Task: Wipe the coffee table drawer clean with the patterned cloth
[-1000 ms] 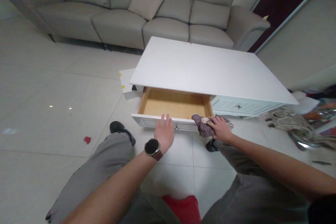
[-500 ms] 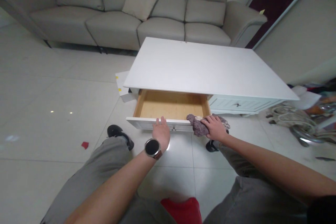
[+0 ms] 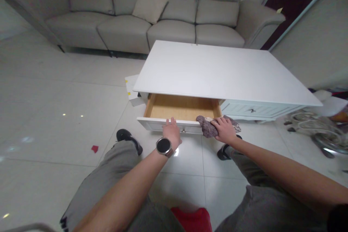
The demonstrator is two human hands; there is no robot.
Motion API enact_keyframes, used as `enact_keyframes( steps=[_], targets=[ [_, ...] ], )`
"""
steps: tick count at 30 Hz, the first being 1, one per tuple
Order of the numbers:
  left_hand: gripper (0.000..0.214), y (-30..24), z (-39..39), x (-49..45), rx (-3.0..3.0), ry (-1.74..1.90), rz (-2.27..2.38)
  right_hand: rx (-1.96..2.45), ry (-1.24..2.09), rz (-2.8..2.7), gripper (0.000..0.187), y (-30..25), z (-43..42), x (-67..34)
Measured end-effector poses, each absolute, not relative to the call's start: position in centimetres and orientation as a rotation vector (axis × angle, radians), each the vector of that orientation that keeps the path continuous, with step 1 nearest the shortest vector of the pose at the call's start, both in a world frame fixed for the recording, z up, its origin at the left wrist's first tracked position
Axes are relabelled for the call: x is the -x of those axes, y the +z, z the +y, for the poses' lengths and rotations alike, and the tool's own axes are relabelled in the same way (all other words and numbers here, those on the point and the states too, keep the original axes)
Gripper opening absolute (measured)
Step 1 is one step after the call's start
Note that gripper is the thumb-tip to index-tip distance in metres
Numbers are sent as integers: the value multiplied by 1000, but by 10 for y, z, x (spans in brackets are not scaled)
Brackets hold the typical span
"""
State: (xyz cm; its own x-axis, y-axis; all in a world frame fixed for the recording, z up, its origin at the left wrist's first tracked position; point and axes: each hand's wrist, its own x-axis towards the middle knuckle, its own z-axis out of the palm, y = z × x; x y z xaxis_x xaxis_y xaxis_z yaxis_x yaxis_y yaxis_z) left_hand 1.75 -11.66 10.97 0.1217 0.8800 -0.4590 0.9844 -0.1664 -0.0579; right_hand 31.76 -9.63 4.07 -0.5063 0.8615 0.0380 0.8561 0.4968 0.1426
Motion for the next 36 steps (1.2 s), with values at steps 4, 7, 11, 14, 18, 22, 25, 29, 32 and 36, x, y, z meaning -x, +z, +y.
enact_keyframes(
  steps=[4, 7, 11, 14, 18, 22, 25, 29, 32, 36],
  targets=[
    [101, 107, -112, -17, -2132, -528, 1833, -1565, 248, 2697, 64, 40, -93, -316],
    [102, 104, -110, -17, -2133, -528, 1831, -1585, 253, 2694, 63, 41, -91, -314],
    [102, 102, -109, -16, -2138, -537, 1829, -1605, 244, 2681, 65, 42, -89, -311],
    [102, 102, -108, -17, -2136, -513, 1832, -1615, 242, 2675, 65, 42, -88, -309],
    [101, 101, -107, -19, -2150, -528, 1843, -1618, 248, 2666, 63, 42, -87, -307],
    [97, 102, -108, -20, -2162, -499, 1845, -1612, 262, 2646, 64, 43, -86, -302],
    [93, 106, -106, -16, -2159, -437, 1835, -1612, 270, 2631, 64, 44, -82, -294],
    [77, 114, -97, 0, -2146, -330, 1770, -1605, 254, 2633, 65, 47, -76, -272],
    [69, 120, -91, 14, -2098, -342, 1694, -1593, 228, 2627, 67, 49, -71, -247],
    [65, 136, -94, 30, -1978, -407, 1717, -1561, 216, 2610, 69, 52, -65, -212]
  ],
)
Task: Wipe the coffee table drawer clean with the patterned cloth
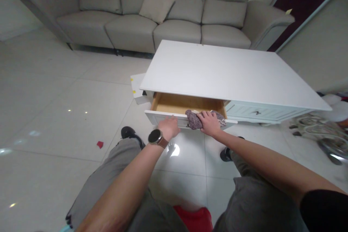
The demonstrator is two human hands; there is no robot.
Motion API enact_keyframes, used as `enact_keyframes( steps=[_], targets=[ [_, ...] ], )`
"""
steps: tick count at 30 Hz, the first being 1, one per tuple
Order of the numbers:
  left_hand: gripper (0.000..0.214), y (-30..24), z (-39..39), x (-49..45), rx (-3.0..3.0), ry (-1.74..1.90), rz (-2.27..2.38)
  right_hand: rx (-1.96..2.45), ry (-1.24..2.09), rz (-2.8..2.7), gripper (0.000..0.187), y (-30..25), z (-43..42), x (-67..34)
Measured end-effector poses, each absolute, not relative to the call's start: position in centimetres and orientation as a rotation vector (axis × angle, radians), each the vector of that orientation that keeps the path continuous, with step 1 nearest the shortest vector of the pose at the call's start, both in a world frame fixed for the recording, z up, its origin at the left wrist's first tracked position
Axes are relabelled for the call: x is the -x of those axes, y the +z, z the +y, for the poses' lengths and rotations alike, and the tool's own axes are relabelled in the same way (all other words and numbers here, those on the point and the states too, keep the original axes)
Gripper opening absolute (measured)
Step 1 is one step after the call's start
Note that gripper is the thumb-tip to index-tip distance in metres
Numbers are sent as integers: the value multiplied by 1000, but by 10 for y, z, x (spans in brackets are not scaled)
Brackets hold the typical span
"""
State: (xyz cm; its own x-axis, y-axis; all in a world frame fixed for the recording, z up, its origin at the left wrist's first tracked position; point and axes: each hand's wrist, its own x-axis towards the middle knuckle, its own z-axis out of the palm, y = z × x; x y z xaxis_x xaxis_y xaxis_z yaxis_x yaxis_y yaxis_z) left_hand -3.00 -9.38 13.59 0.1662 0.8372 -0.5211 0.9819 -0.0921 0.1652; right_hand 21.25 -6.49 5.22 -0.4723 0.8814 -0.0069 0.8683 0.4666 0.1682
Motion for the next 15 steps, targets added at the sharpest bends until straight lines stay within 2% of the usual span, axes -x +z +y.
enact_keyframes(
  steps=[7, 15],
  targets=[
    [51, 170, -99, 68, -1914, -374, 1844, -1501, 171, 2683, 72, 56, -57, -149],
    [42, 178, -101, 107, -1857, -151, 2094, -1419, 30, 2826, 67, 57, -47, -28]
  ],
)
